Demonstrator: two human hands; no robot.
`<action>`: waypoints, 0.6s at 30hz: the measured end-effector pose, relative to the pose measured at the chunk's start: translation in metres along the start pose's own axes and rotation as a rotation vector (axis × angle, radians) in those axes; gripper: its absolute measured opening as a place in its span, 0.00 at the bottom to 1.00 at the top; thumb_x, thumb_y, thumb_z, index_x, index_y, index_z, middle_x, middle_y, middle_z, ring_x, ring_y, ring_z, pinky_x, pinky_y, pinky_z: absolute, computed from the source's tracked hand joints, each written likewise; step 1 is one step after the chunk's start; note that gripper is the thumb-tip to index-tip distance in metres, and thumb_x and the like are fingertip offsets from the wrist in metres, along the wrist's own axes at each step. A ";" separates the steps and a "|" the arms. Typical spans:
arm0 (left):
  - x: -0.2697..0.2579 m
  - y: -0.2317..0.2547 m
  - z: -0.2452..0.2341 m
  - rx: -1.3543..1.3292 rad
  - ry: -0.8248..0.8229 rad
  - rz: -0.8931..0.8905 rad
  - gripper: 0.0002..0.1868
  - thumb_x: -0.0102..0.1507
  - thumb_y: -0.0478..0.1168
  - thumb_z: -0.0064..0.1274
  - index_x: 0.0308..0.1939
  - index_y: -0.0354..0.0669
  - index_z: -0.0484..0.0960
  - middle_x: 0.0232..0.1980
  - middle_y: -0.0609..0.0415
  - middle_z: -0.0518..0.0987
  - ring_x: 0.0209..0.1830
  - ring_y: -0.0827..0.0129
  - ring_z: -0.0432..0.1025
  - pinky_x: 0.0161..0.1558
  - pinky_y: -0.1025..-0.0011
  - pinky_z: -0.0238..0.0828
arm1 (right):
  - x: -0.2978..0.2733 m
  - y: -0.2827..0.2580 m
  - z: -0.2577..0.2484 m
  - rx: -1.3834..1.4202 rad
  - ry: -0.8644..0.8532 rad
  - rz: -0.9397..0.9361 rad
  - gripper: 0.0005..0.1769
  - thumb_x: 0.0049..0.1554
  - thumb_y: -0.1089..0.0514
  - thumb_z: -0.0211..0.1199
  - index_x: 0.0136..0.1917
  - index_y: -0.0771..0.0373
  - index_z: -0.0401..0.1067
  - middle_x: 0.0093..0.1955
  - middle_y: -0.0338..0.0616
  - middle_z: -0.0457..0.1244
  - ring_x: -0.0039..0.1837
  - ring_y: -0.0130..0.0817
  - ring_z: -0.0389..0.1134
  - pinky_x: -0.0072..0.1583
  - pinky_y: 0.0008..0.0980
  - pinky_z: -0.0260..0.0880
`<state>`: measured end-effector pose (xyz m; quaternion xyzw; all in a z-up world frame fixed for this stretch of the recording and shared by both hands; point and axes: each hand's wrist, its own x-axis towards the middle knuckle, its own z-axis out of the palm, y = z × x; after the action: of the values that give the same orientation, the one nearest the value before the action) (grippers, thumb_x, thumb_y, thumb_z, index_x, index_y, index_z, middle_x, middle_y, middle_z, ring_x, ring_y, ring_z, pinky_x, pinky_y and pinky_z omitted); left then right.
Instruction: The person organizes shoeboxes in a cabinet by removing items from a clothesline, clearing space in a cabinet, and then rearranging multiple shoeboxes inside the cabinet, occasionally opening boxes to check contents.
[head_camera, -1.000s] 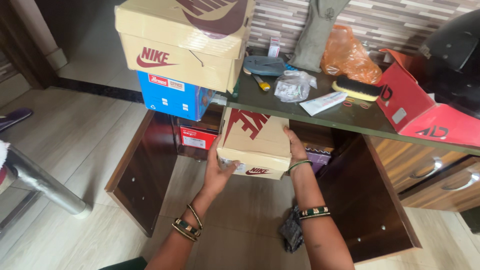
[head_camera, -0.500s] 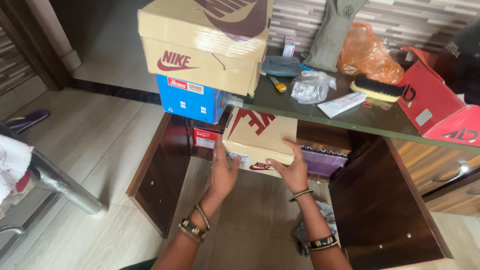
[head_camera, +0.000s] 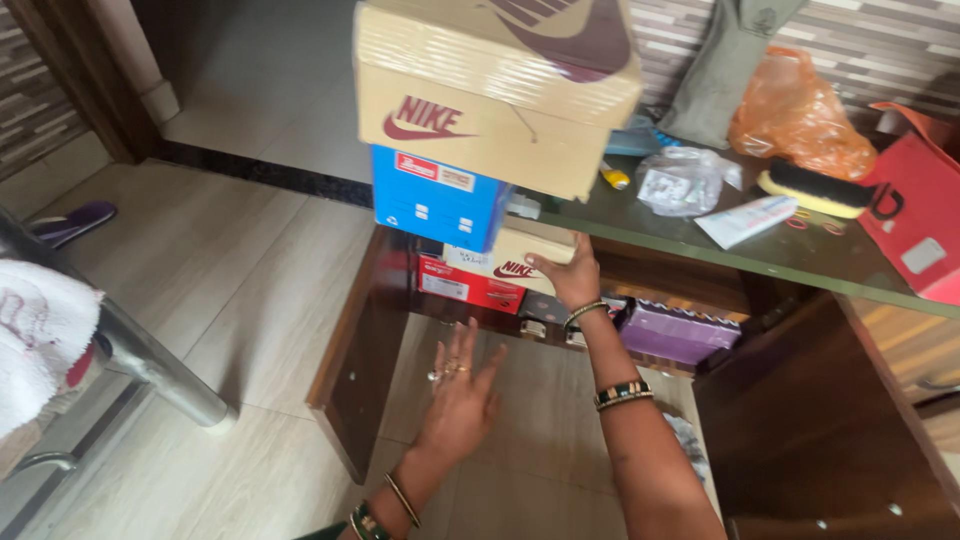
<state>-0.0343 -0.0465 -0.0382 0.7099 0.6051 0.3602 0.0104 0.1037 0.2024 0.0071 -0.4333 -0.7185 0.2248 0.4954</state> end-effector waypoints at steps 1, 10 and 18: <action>0.000 -0.001 0.002 -0.008 0.000 0.014 0.38 0.56 0.37 0.61 0.70 0.42 0.67 0.80 0.32 0.40 0.81 0.37 0.36 0.74 0.39 0.34 | 0.007 0.001 0.008 0.003 -0.003 -0.003 0.46 0.43 0.49 0.84 0.67 0.65 0.65 0.60 0.55 0.70 0.60 0.38 0.72 0.61 0.36 0.71; 0.003 -0.004 -0.004 -0.100 -0.018 0.014 0.32 0.57 0.37 0.60 0.67 0.40 0.73 0.81 0.34 0.43 0.82 0.40 0.38 0.74 0.38 0.36 | 0.045 0.030 0.050 -0.025 -0.040 0.022 0.26 0.44 0.46 0.82 0.40 0.73 0.78 0.41 0.58 0.72 0.43 0.39 0.77 0.47 0.37 0.75; 0.008 0.011 -0.008 -0.065 -0.016 0.048 0.30 0.57 0.37 0.60 0.64 0.40 0.75 0.81 0.35 0.44 0.82 0.41 0.40 0.74 0.38 0.36 | 0.058 0.053 0.052 -0.324 -0.131 0.191 0.39 0.51 0.39 0.79 0.34 0.82 0.72 0.31 0.66 0.66 0.40 0.59 0.73 0.43 0.44 0.71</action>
<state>-0.0291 -0.0455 -0.0230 0.7263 0.5758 0.3743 0.0296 0.0696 0.2846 -0.0242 -0.5580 -0.7317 0.1797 0.3479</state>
